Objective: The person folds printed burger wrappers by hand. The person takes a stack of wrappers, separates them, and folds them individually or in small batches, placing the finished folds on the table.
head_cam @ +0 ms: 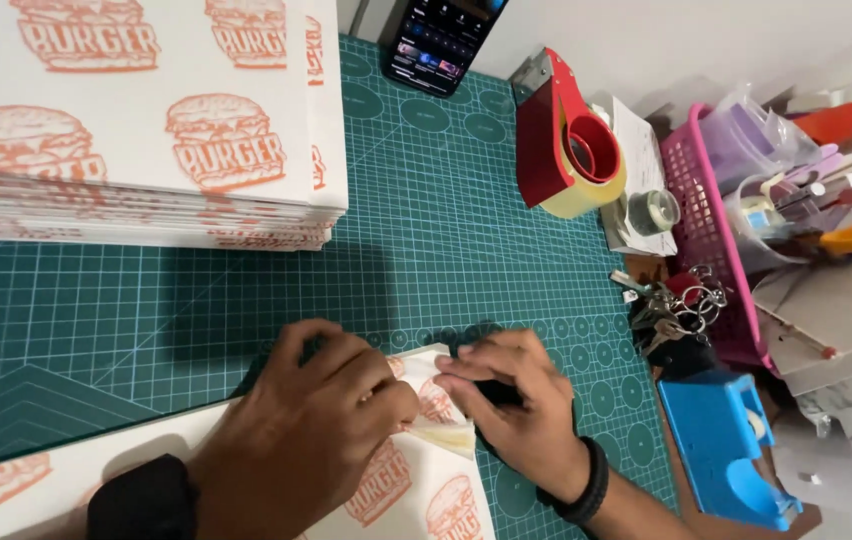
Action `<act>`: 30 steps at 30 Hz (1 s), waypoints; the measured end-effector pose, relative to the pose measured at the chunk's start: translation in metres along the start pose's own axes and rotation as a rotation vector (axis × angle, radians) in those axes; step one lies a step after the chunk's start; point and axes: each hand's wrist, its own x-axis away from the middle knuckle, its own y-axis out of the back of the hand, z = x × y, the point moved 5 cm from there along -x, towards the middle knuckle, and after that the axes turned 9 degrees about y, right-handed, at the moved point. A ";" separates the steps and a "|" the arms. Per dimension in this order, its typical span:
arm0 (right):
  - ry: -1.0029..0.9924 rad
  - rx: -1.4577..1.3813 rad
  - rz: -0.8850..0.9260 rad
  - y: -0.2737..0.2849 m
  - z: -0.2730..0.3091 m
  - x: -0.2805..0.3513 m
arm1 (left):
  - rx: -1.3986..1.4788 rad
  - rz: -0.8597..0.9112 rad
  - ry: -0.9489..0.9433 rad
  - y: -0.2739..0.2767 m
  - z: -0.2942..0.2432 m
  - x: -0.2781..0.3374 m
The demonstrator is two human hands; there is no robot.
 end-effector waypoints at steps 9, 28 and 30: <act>0.166 -0.153 -0.181 0.012 0.010 0.004 | -0.021 0.052 0.041 -0.003 0.000 0.001; 0.026 -0.023 -0.029 0.007 0.009 -0.011 | 0.112 0.084 0.023 0.002 -0.003 0.001; 0.030 -0.047 -0.021 0.006 0.008 -0.012 | 0.087 0.045 0.031 0.003 -0.002 0.000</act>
